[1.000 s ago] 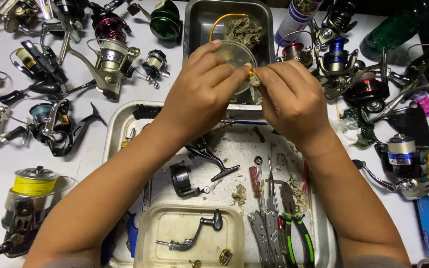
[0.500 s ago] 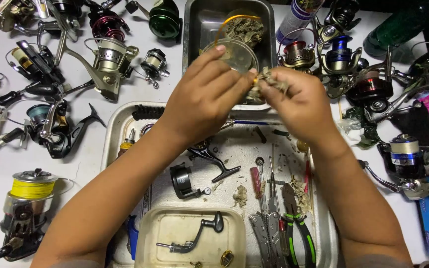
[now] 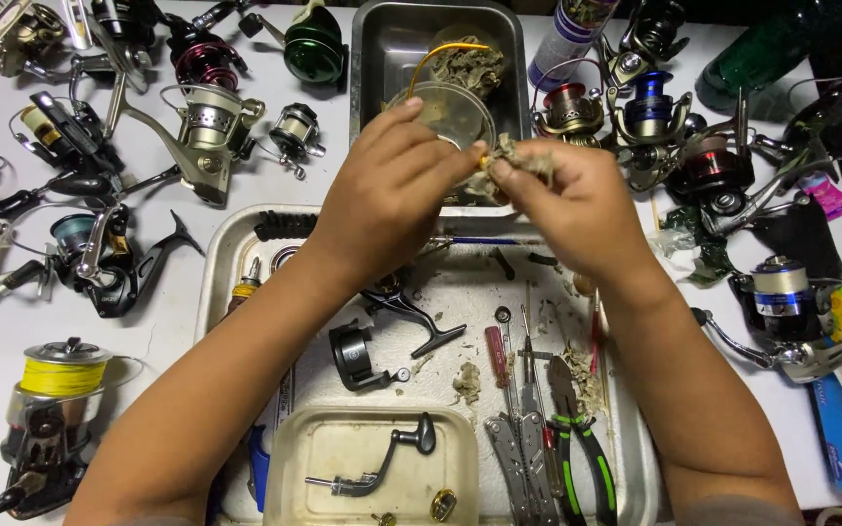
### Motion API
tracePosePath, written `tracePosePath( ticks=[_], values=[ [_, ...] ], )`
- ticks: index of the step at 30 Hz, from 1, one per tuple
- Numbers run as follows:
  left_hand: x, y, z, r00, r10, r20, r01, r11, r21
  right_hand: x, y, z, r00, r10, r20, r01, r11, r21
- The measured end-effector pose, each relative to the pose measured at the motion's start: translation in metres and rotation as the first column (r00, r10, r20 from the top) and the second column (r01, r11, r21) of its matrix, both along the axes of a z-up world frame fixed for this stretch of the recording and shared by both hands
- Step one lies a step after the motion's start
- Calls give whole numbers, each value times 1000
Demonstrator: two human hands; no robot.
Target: Disassembling, cleaning, and inspecting small internal components of a fishing reel on a service tray.
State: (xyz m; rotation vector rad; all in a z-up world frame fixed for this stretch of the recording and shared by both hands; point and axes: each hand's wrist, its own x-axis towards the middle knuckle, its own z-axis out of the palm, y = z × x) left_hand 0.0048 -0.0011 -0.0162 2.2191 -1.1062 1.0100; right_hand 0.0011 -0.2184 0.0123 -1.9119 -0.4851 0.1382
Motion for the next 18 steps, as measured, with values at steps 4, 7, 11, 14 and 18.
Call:
tracePosePath(
  ticks=[4, 7, 11, 14, 18],
  values=[
    [-2, 8, 3, 969, -86, -231, 45, 984, -175, 3, -1, 8, 705, 83, 704, 79, 978, -194],
    [-4, 8, 6, 930, -155, -334, 49, 951, -304, 1, -3, 16, 672, 75, 737, 68, 984, -162],
    [-5, 7, 4, 900, -215, -380, 60, 923, -379, -6, -4, 26, 710, 101, 697, 40, 982, -183],
    [-6, 8, 5, 883, -237, -405, 57, 911, -409, -9, -4, 30, 726, 132, 675, 18, 977, -211],
    [-8, 8, 8, 860, -275, -430, 60, 891, -451, -13, -3, 31, 731, 130, 670, 15, 978, -206]
  ],
)
